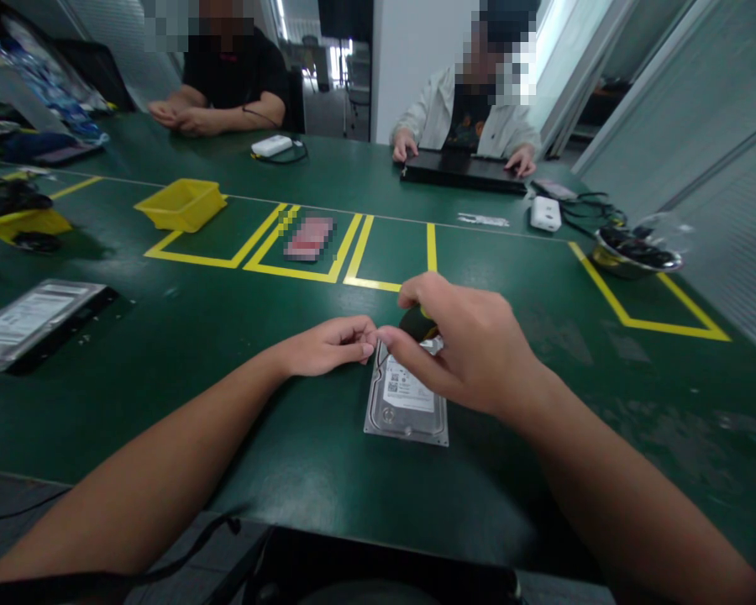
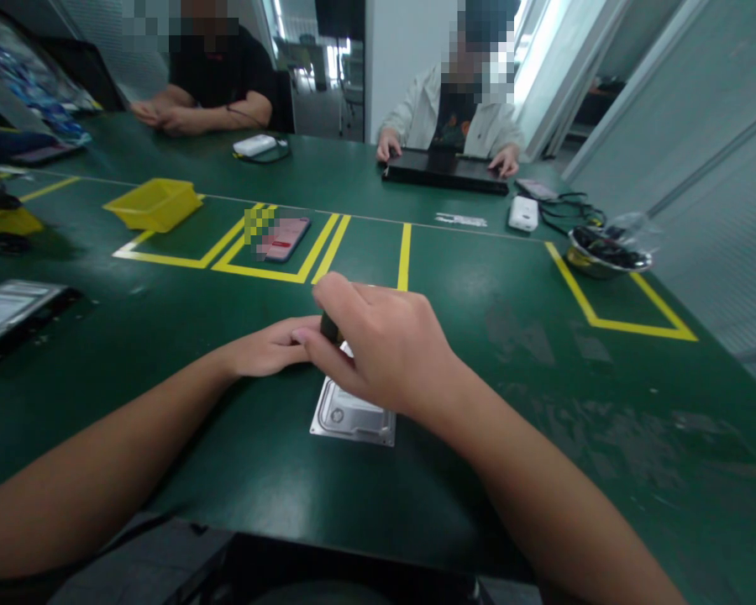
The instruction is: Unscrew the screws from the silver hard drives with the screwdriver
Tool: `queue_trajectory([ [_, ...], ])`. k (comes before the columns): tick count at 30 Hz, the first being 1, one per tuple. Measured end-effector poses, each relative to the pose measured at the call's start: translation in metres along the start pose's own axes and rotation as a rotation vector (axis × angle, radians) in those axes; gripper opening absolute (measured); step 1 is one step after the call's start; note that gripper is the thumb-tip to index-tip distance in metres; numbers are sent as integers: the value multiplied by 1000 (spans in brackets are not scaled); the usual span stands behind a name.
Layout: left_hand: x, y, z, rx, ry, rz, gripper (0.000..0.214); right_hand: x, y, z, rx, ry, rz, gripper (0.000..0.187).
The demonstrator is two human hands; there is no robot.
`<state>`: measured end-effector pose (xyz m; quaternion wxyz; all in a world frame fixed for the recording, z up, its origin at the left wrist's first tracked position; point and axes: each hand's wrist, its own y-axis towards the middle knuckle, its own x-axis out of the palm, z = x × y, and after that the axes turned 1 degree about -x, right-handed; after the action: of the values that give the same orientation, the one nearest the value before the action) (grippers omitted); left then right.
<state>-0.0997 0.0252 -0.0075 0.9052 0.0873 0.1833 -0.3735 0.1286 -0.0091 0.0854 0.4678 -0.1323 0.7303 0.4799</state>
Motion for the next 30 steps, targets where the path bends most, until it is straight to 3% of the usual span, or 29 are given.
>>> queue_trajectory([
  [7,2,-1,-6,-45,-80,-17,20,-36,-3,0,80,-194,96,25],
  [13,2,-3,-4,-33,-10,-67,9,-56,-11,-1,131,-328,27,25],
  [19,2,-4,-2,-34,4,-31,11,-73,-21,-25,220,-594,-85,31],
  [25,3,-5,-3,-11,12,-27,12,-71,-30,-29,335,-670,-80,33],
  [30,5,-5,-3,-19,7,-32,12,-53,-48,-7,419,-767,-236,24],
])
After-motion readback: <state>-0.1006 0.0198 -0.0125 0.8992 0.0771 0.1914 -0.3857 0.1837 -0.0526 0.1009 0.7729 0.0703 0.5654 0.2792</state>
